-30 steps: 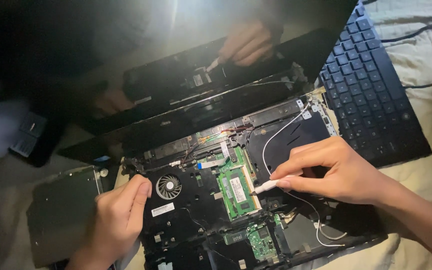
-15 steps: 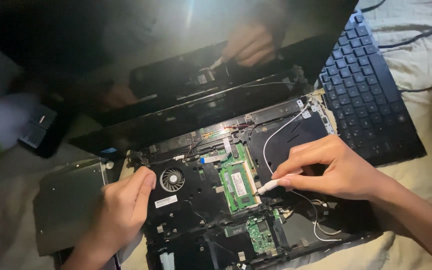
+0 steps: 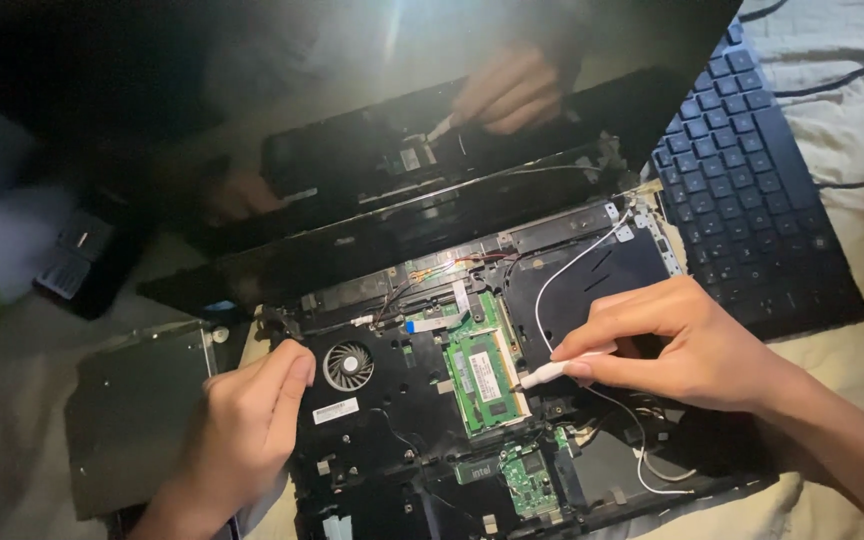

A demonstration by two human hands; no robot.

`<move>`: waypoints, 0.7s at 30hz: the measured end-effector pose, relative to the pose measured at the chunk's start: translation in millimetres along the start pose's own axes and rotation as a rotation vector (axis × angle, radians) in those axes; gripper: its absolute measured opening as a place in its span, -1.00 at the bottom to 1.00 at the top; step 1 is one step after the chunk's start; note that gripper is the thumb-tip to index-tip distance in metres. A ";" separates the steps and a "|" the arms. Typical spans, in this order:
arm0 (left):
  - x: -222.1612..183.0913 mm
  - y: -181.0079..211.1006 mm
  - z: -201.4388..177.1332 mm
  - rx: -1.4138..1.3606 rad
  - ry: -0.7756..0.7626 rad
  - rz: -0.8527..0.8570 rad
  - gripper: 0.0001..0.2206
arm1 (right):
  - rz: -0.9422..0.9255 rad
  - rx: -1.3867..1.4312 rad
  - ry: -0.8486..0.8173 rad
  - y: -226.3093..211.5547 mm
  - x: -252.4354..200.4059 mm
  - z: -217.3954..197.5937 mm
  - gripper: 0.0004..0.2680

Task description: Repairing a laptop by adjusting internal components like the RAM module and internal wiring using a small tool.

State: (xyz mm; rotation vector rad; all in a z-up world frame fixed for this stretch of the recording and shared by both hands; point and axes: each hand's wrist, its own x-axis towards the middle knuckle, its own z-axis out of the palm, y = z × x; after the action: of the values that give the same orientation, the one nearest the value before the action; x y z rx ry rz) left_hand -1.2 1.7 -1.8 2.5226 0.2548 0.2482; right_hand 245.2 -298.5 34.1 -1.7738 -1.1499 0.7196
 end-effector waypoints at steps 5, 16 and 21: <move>0.3 0.4 0.4 0.021 0.012 0.004 -0.76 | -0.002 -0.019 -0.030 1.3 0.4 -0.7 -0.91; 1.1 -0.3 1.3 -0.002 0.023 0.012 -0.76 | -0.033 -0.015 -0.036 -1.2 1.4 -1.1 -0.90; 0.7 2.5 -2.3 0.035 0.018 -0.007 -0.79 | -0.076 -0.024 -0.028 -3.9 4.4 -0.5 -0.92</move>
State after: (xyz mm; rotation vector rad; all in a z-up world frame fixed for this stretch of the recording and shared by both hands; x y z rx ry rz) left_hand -0.8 1.1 1.6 2.5545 0.2771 0.2653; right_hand 245.8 -294.0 37.7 -1.7348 -1.2422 0.6903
